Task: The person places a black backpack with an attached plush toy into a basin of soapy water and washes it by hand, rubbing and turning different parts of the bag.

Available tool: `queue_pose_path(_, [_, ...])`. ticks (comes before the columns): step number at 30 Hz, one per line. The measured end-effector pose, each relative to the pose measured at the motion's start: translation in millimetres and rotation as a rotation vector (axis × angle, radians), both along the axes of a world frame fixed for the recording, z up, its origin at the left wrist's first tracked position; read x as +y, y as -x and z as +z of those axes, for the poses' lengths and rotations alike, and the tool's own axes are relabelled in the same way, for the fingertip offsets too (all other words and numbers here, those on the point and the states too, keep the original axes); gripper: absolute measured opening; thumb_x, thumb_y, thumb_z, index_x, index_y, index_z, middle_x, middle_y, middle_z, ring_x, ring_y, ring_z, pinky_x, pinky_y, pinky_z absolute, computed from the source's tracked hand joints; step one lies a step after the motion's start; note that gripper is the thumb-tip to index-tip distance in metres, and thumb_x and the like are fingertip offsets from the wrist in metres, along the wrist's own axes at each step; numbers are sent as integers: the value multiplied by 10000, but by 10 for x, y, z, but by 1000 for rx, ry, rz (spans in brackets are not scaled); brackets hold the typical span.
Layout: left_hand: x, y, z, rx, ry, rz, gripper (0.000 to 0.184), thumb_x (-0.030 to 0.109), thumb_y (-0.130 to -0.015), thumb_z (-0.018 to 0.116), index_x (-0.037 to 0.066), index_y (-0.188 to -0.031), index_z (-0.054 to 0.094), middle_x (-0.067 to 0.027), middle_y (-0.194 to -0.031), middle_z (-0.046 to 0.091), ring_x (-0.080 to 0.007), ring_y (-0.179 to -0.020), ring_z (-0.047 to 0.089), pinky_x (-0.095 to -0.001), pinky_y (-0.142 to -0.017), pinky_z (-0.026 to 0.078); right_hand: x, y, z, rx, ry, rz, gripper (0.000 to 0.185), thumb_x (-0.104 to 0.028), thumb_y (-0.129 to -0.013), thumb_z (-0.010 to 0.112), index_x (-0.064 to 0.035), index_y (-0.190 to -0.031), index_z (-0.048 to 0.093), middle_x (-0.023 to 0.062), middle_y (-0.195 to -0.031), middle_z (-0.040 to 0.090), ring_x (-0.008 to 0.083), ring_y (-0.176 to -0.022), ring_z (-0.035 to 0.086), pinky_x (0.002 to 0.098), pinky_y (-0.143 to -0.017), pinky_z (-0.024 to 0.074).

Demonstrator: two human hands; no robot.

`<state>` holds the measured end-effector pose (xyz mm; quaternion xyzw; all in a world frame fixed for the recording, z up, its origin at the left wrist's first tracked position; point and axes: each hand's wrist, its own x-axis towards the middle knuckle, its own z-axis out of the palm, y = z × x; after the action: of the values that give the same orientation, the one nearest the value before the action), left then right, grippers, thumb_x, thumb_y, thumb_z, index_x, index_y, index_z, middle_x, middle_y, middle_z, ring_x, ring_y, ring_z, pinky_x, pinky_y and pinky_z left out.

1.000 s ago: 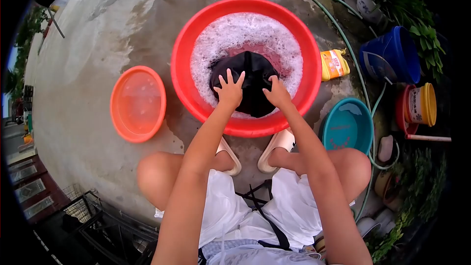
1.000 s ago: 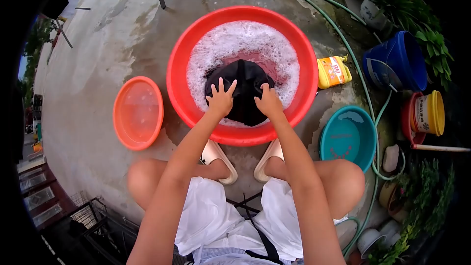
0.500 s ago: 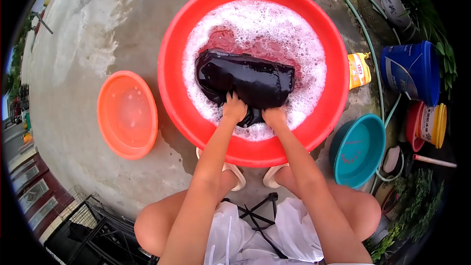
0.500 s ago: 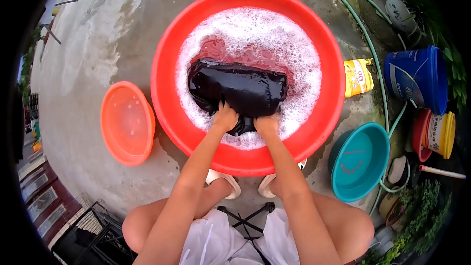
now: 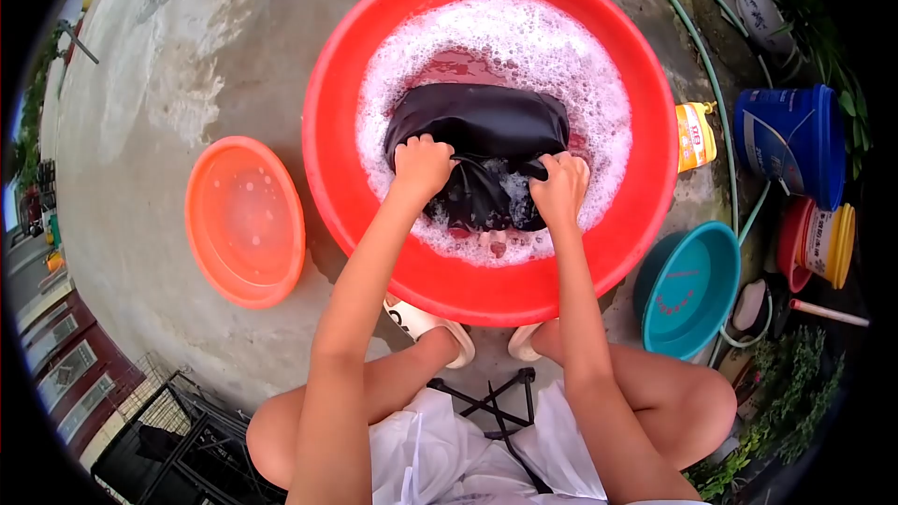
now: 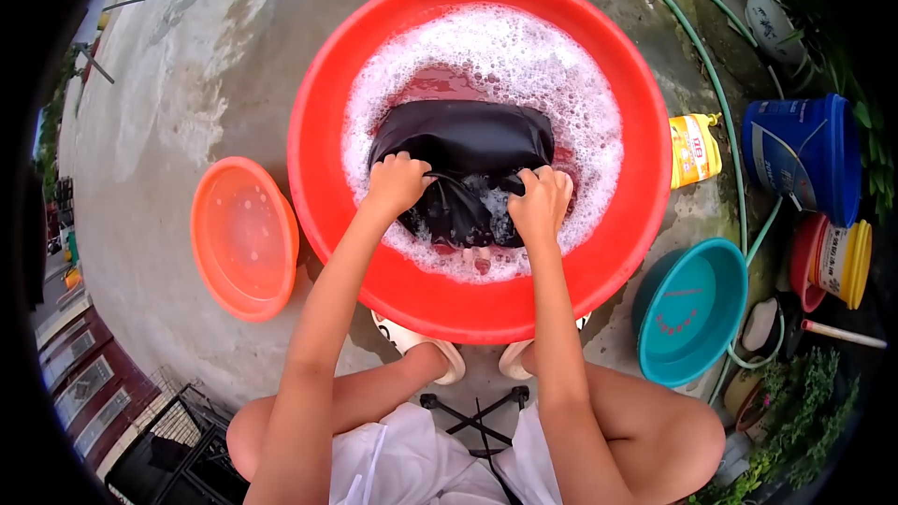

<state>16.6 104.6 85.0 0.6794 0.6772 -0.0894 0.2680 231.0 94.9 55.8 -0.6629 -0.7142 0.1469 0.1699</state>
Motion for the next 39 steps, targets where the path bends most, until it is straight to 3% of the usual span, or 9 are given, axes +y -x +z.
queue_pose_path(5, [22,-42,-89,59,-719,-223,184,238,-637,688,87,-704,608,-191,-1142,474,-332,-1216,341,-570,-978,239,196,58,12,125,-145,147,239,-70,-568,665,-77,-803,626,115,-1308,354,332,-1248,285,615,-986,178])
queue_pose_path(11, [105,-30,-676,-162,-641,-218,278,367,-787,579,96,-826,629,-107,-1065,523,-296,-1117,424,-535,-876,331,405,269,-403,144,-76,407,257,-190,-651,662,-56,-839,549,145,-1353,320,335,-1271,283,574,-948,264])
queue_pose_path(19, [214,-134,-1352,-75,-337,-69,191,287,-831,534,119,-866,617,-90,-878,595,-216,-872,556,-388,-757,381,585,334,-1229,-154,21,328,362,-296,-644,631,-129,-956,557,128,-945,556,301,-824,558,416,-630,452])
queue_pose_path(22, [302,-152,-1769,-268,-124,210,287,267,-851,473,97,-1060,573,-162,-1096,556,-290,-1035,512,-387,-911,352,850,364,-1277,-386,891,292,428,-378,-789,486,-131,-1134,542,160,-1126,541,262,-1045,515,396,-830,415])
queue_pose_path(23, [302,-173,-1885,-490,-132,492,393,288,-866,424,84,-1186,524,-199,-1212,504,-349,-1123,462,-389,-991,316,814,312,-1422,-335,804,297,442,-376,-812,455,-129,-1173,516,151,-1167,522,250,-1084,496,381,-877,389])
queue_pose_path(30, [592,257,-1698,-370,220,-28,595,391,-705,627,17,-1148,493,-222,-1162,511,-352,-1057,509,-400,-891,409,1384,308,-967,-317,926,610,437,-317,-877,392,-76,-1238,444,139,-1271,471,329,-1159,454,430,-970,349])
queue_pose_path(34, [680,265,-542,-279,-3,-10,232,165,-788,545,11,-960,563,-201,-1107,528,-361,-1014,508,-428,-902,377,1257,253,-314,33,304,544,264,-262,-786,575,-25,-902,563,152,-1020,563,335,-984,513,423,-771,457])
queue_pose_path(36, [375,307,-304,-446,-468,56,183,148,-787,553,-2,-891,567,-184,-1094,524,-360,-1018,486,-435,-905,359,1084,115,-136,184,-11,625,233,-200,-705,659,-26,-806,542,155,-1078,517,335,-994,491,425,-820,418])
queue_pose_path(39, [-56,156,-157,-403,-489,42,257,209,-780,604,-23,-851,518,-215,-1228,399,-400,-1184,346,-594,-952,233,781,-5,-64,262,-116,705,266,-197,-655,701,-39,-755,512,161,-1141,460,349,-1061,449,504,-893,335])
